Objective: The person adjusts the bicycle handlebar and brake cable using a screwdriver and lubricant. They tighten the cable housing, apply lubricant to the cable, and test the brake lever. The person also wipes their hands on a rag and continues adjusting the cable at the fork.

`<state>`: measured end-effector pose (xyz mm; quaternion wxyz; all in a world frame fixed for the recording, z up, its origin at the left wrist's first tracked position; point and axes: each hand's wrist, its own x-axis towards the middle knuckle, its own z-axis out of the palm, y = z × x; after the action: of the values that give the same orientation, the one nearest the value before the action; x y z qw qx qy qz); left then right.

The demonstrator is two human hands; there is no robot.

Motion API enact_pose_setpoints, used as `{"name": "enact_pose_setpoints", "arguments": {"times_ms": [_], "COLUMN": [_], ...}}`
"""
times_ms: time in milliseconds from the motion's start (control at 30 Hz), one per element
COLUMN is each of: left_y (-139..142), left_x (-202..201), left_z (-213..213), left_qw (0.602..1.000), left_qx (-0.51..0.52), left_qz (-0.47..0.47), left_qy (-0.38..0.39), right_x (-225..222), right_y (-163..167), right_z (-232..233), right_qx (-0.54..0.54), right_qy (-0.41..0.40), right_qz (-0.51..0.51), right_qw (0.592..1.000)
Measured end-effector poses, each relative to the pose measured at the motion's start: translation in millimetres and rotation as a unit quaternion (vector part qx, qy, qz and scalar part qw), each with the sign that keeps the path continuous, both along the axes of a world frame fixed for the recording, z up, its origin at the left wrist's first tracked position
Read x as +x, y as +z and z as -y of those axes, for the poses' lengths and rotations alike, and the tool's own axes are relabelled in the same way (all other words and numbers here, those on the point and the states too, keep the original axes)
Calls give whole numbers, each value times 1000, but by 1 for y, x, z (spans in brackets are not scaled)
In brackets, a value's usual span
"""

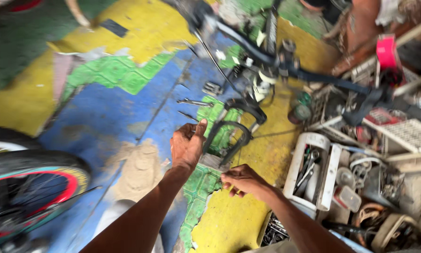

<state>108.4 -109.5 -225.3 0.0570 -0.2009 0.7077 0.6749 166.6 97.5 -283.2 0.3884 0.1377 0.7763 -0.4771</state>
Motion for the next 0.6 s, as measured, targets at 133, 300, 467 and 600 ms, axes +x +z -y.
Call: {"name": "enact_pose_setpoints", "arguments": {"times_ms": [133, 300, 467, 600], "left_y": [80, 167, 232, 264], "left_x": [-14, -43, -65, -77], "left_z": [40, 95, 158, 209], "left_qw": [999, 984, 960, 939], "left_qx": [20, 100, 211, 310], "left_qz": [-11, -23, -37, -26], "left_qy": [36, 147, 181, 145], "right_x": [-21, -71, -126, -166], "right_y": [90, 201, 293, 342], "right_z": [61, 128, 189, 230], "right_qx": [-58, -105, -187, -268], "right_qy": [50, -36, -103, -149], "right_qz": [-26, -44, -31, -24], "right_qw": [997, 993, 976, 951]}}
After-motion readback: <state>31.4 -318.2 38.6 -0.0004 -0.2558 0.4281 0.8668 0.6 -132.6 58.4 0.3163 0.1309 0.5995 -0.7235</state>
